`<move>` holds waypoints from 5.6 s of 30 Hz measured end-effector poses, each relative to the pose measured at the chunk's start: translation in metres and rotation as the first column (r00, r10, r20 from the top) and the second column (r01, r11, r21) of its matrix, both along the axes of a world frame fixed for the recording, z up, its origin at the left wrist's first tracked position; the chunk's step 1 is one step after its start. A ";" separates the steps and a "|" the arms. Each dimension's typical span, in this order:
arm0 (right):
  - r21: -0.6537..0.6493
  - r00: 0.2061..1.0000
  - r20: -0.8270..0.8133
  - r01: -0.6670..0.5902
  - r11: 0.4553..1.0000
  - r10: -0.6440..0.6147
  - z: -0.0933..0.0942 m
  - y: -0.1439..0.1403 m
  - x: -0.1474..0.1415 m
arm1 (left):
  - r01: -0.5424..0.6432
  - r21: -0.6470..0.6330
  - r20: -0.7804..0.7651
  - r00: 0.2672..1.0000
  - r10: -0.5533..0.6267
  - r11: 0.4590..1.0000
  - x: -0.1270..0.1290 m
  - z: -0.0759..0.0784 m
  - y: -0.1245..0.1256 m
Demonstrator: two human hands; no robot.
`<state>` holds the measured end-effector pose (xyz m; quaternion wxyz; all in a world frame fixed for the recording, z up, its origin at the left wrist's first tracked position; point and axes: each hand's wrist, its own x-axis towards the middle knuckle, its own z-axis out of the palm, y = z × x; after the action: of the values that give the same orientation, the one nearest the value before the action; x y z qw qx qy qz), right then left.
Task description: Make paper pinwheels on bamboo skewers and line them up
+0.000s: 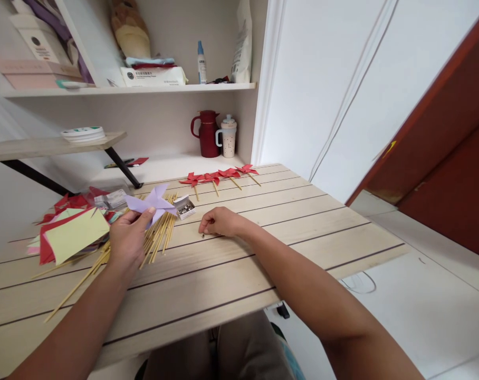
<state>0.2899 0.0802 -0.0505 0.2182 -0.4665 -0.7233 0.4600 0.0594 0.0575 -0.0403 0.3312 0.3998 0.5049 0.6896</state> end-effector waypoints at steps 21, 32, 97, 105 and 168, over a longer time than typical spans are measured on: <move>0.012 0.995 -0.003 -0.100 0.995 0.100 0.001 -0.001 0.001 | 0.031 -0.016 0.024 0.999 -0.031 0.999 -0.003 -0.004 0.002; 0.035 0.994 -0.021 -0.103 0.994 0.104 -0.001 -0.004 -0.005 | 0.045 -0.027 0.026 0.999 -0.045 0.999 0.001 0.000 -0.001; 0.066 0.999 0.011 -0.048 0.997 0.047 0.001 -0.006 -0.005 | 0.127 -0.043 0.047 0.991 -0.125 0.991 0.004 -0.002 -0.002; 0.090 0.998 0.052 -0.048 0.995 0.043 0.001 -0.006 -0.005 | 0.131 -0.057 0.055 0.990 -0.127 0.990 0.003 -0.001 -0.002; 0.471 0.832 -0.554 0.316 0.824 -0.002 0.023 -0.040 -0.039 | 0.278 0.112 -0.238 0.940 -0.246 0.954 0.028 -0.006 -0.020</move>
<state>0.2512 0.0397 -0.0274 0.5717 -0.3003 -0.6909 0.3250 0.0873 0.0377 -0.0466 0.3323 0.5606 0.4298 0.6250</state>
